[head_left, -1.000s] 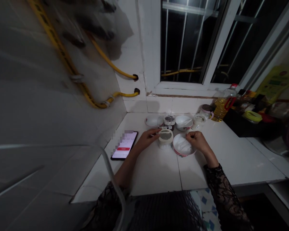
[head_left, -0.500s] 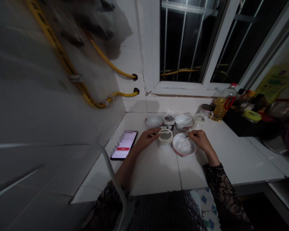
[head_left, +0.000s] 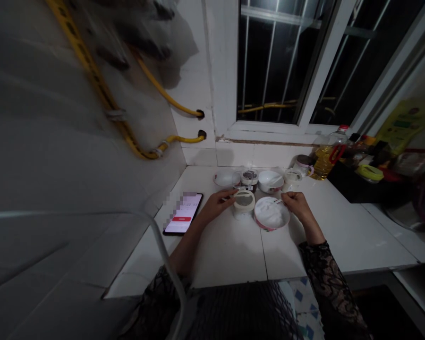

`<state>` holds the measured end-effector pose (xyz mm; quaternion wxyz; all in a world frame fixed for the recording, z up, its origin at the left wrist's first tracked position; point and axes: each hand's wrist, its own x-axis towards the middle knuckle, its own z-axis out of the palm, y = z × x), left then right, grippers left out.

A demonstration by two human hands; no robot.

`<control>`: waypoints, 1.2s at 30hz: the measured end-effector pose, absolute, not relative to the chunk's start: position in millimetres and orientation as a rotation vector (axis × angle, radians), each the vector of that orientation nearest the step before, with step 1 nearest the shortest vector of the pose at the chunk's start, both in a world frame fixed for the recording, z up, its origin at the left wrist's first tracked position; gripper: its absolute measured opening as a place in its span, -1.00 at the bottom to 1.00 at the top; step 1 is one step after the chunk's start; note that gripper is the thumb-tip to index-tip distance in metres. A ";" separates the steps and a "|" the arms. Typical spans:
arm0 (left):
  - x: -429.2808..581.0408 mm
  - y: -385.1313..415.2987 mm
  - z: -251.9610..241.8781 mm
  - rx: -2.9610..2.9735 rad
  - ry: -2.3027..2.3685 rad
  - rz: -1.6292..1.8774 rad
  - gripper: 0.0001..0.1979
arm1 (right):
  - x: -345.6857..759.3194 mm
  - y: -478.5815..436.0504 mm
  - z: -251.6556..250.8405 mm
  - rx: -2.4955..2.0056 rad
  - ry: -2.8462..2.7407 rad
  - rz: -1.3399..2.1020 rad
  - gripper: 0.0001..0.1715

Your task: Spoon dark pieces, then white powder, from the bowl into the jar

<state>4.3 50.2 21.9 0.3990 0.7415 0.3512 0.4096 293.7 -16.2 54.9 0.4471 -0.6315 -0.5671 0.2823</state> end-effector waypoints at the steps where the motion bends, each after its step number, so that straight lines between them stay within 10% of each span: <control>1: 4.3 50.0 22.0 1.879 0.887 1.038 -0.54 | 294.3 -15.1 53.3 -1.561 -1.375 0.696 -0.51; 12: 4.2 51.9 19.8 1.885 0.889 1.042 -0.52 | 265.4 -12.7 64.0 -1.448 -1.258 0.585 -0.48; 24: 4.9 50.0 21.2 1.868 0.880 1.033 -0.52 | 228.5 -23.3 64.8 -1.037 -2.211 -0.478 -0.55; 36: 4.6 50.9 20.6 1.860 0.883 1.055 -0.53 | 285.1 -31.2 72.7 -1.404 -1.570 0.147 -0.54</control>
